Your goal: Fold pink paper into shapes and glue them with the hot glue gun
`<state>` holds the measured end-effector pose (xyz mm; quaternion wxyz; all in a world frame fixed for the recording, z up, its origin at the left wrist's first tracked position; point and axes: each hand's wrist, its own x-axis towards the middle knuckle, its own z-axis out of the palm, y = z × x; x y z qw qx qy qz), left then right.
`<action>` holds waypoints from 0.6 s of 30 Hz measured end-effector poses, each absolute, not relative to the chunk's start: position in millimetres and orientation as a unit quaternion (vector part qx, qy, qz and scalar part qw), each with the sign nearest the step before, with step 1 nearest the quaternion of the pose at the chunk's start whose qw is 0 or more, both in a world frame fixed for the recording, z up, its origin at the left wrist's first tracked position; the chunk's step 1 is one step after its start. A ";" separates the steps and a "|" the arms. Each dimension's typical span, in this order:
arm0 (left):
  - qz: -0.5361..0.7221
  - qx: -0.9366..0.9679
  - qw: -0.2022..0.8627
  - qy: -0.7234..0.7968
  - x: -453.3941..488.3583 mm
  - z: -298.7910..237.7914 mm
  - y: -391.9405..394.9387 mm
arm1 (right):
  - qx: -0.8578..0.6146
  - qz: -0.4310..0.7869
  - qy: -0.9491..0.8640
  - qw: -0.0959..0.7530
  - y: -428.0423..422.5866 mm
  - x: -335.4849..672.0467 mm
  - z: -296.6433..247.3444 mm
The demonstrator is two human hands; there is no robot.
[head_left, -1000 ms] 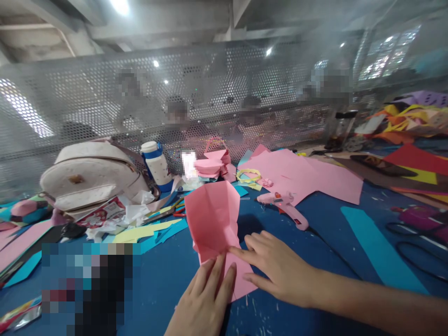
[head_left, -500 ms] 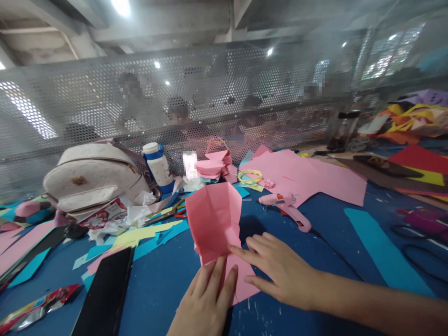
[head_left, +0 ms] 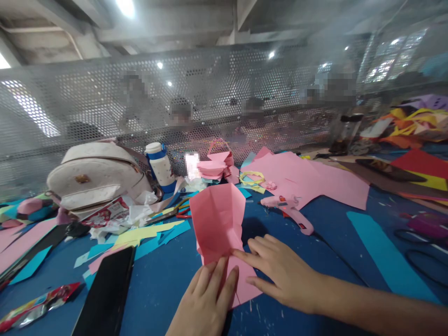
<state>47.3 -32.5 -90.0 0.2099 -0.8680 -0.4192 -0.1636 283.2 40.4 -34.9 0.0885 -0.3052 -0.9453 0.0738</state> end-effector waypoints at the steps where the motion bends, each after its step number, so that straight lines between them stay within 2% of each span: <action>1: -0.160 -0.873 0.220 -0.405 45.4 -88.3 -31.2 | -0.306 0.070 -0.945 0.091 40.5 283.5 -35.9; 5: -0.141 -0.885 0.248 -0.367 40.8 -82.4 -27.9 | -0.311 0.057 -0.943 0.103 40.5 283.5 -38.0; 18: -0.174 -0.868 0.237 -0.400 50.3 -83.8 -30.3 | -0.304 0.069 -0.945 0.102 41.2 284.4 -34.9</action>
